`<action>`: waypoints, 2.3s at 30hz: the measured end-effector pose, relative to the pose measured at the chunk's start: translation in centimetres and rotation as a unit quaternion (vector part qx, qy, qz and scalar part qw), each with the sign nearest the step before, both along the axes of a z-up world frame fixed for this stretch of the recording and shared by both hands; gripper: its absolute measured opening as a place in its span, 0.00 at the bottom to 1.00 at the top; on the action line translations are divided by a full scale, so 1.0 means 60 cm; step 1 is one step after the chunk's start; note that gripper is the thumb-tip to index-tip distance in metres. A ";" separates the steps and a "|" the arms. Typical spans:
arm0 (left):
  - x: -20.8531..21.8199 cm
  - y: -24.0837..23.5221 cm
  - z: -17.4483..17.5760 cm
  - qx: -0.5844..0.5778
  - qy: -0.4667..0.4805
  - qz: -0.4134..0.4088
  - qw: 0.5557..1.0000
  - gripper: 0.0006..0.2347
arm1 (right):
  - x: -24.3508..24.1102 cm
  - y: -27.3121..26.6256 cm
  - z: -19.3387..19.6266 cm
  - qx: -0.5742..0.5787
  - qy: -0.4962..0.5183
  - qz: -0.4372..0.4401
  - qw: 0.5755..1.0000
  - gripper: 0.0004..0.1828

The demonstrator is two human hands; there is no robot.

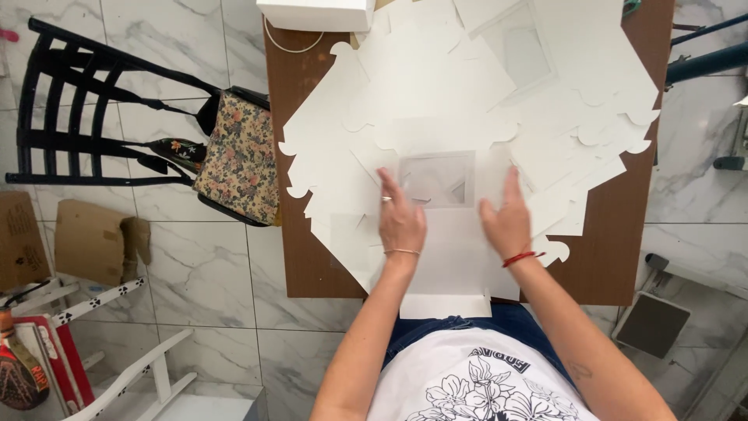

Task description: Folding a white cardboard cutout into a small box with a clear window

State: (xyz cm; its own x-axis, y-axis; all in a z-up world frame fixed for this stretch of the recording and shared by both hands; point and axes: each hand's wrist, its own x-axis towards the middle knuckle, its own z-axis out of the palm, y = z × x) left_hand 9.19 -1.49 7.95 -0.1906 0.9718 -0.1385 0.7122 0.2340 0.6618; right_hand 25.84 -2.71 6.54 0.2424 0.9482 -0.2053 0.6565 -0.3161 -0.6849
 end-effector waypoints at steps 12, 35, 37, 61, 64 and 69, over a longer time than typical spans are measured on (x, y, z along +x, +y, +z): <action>0.029 0.010 -0.078 -0.211 0.118 -0.242 0.940 0.35 | -0.016 -0.004 -0.162 -0.126 -0.195 0.300 0.925 0.31; -0.046 0.163 -0.112 -0.041 0.139 0.041 0.989 0.25 | 0.076 0.178 -0.085 -0.055 -0.067 -0.142 0.986 0.23; -0.024 0.143 -0.106 0.032 0.141 0.025 0.989 0.25 | 0.081 0.173 -0.109 -0.053 -0.010 -0.166 0.985 0.24; 0.004 0.152 -0.126 -0.030 0.045 -0.048 0.997 0.17 | 0.031 0.155 -0.150 -0.071 -0.088 0.160 0.981 0.23; -0.023 0.181 -0.143 -0.069 -0.043 0.052 0.995 0.13 | 0.066 0.180 -0.119 -0.077 -0.015 0.068 0.995 0.17; -0.049 0.209 -0.181 -0.132 -0.146 0.061 0.978 0.26 | 0.065 0.192 -0.056 -0.102 0.253 -0.107 0.956 0.21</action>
State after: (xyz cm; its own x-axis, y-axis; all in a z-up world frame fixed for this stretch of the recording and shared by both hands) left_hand 6.27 11.08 -2.94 -0.2177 0.8674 -0.4475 0.4570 0.4957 0.7385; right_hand 29.75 8.83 3.17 0.2467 0.8157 -0.5232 0.1626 -0.5671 -0.8074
